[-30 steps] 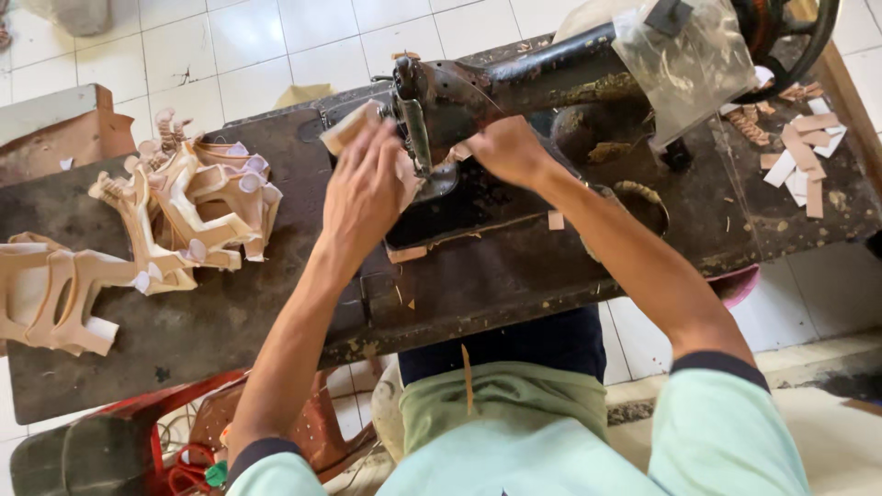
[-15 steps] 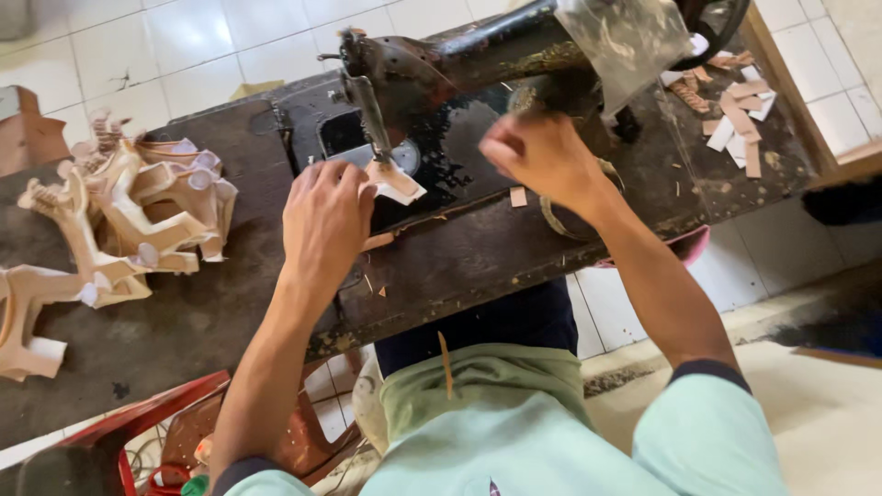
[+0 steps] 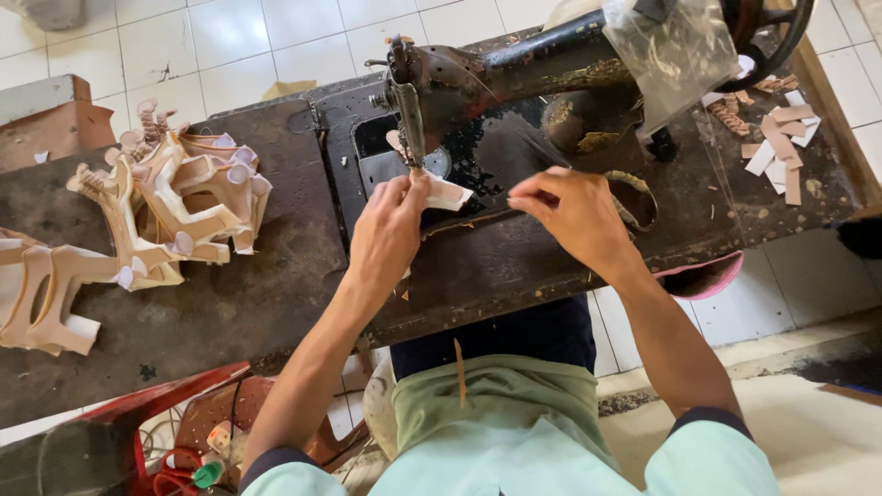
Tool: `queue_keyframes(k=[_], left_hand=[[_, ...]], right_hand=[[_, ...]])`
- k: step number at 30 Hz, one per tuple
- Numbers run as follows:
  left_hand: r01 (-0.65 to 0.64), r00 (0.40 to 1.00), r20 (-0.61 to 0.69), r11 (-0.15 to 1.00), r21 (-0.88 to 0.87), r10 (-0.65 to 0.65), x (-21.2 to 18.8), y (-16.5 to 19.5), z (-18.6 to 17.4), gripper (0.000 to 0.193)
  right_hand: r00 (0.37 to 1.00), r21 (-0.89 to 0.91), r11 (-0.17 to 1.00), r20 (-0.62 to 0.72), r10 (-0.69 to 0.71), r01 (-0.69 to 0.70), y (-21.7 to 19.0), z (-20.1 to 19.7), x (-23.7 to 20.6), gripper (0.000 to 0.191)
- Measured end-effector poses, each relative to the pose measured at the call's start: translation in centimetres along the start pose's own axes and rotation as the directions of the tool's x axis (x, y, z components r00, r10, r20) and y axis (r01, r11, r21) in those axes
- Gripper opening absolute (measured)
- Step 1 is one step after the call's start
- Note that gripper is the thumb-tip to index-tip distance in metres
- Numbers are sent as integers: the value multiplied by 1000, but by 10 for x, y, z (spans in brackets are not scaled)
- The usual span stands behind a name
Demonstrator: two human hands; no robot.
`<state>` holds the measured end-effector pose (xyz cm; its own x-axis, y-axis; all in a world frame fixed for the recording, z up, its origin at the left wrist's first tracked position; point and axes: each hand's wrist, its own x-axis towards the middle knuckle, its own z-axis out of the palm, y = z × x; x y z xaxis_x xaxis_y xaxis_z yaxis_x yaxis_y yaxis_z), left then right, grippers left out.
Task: The person sews foam shoe upper components on an industrial sewing machine, guiding each piece under the needle, trimming threads with scissors, and placing finished pieces on a pile at the left of the table. They briefly oil the machine from a bottle and rethread the needle between pieces.
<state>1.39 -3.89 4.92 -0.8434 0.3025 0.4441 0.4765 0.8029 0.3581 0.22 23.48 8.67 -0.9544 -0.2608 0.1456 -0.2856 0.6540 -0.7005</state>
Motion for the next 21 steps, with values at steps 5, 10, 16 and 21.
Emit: queue_keyframes(k=[5,10,16,21], left_hand=[[-55,998,46,997,55,53,-2,-2,-6,61],[-60,996,70,998,-26,62,1,-7,-16,65],[-80,996,39,990,-117,85,2,-10,-15,68],[-42,998,-47,987,-152,35,1,-11,-6,41]], right_hand=[[999,294,956,37,-30,18,-18,18,31,21],[990,312,948,144,11,-56,-28,39,61,18],[976,458,872,199,93,-176,-17,53,76,18],[967,501,842,239,90,-202,-2,62,84,18]])
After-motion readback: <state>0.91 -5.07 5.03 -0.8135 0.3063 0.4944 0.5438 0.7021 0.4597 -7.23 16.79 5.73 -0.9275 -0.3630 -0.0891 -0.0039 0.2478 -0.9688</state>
